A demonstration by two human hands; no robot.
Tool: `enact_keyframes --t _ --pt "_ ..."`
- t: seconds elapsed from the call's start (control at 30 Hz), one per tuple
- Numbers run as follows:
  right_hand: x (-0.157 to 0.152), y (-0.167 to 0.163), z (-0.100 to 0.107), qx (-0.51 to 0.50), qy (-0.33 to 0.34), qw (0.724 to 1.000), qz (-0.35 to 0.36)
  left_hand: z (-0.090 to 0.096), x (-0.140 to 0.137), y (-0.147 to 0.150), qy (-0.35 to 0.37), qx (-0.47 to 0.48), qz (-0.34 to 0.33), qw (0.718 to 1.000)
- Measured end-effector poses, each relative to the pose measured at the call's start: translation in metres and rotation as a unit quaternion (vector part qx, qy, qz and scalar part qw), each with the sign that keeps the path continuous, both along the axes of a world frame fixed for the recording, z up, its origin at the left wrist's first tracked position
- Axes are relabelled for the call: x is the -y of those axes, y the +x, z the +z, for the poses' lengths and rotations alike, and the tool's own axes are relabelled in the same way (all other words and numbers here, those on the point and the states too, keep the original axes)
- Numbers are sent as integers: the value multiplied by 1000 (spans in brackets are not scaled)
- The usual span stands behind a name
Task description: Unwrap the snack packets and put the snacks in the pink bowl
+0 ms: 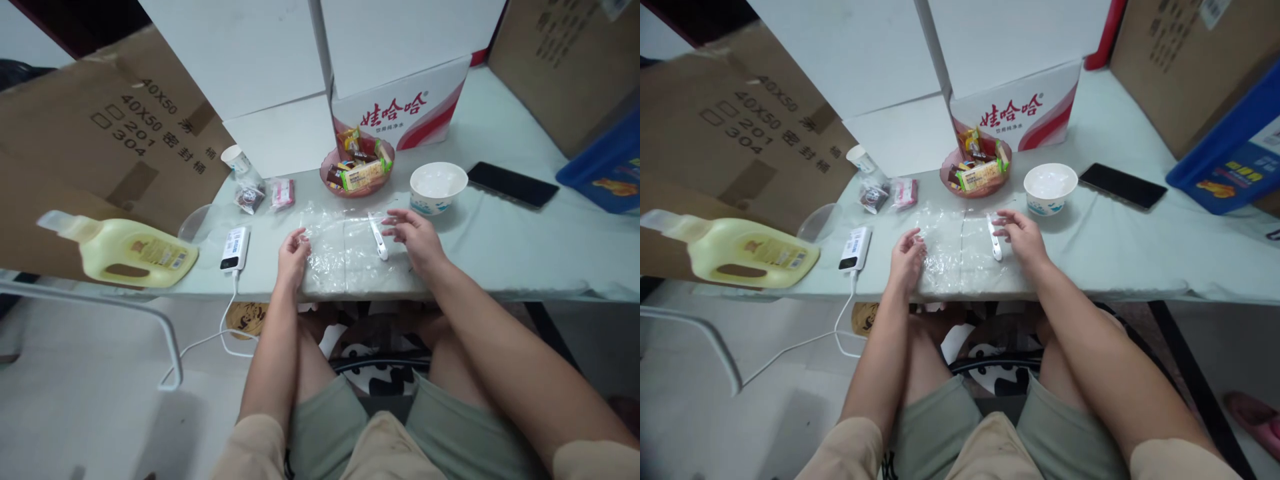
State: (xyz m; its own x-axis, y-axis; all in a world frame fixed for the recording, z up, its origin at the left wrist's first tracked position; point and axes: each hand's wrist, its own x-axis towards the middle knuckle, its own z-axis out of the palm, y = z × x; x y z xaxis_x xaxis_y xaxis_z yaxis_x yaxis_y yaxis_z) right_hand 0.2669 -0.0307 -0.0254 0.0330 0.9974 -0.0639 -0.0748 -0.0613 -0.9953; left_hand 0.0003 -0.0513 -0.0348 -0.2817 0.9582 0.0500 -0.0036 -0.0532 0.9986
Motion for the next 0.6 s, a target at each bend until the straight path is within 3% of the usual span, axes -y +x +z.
enact_keyframes --t 0.07,0.17,0.3,0.4,0.47,0.53,0.6 --pt "2 -1 -4 47 58 997 38 -6 1 -4 10 -124 -30 992" --pt "7 -3 -9 208 123 968 62 -11 1 -9 3 -298 -37 954" --pt "9 1 -6 391 167 905 -28 -6 3 -14 51 -362 10 931" --pt "9 6 1 381 229 893 -69 2 8 -16 96 -257 -29 961" --pt "10 7 5 310 237 920 -21 7 13 -15 70 -101 -98 988" --pt "13 5 8 222 183 957 45 12 19 -13 14 49 -149 988" --pt "14 2 10 138 102 982 77 17 23 -9 -49 117 -172 977"
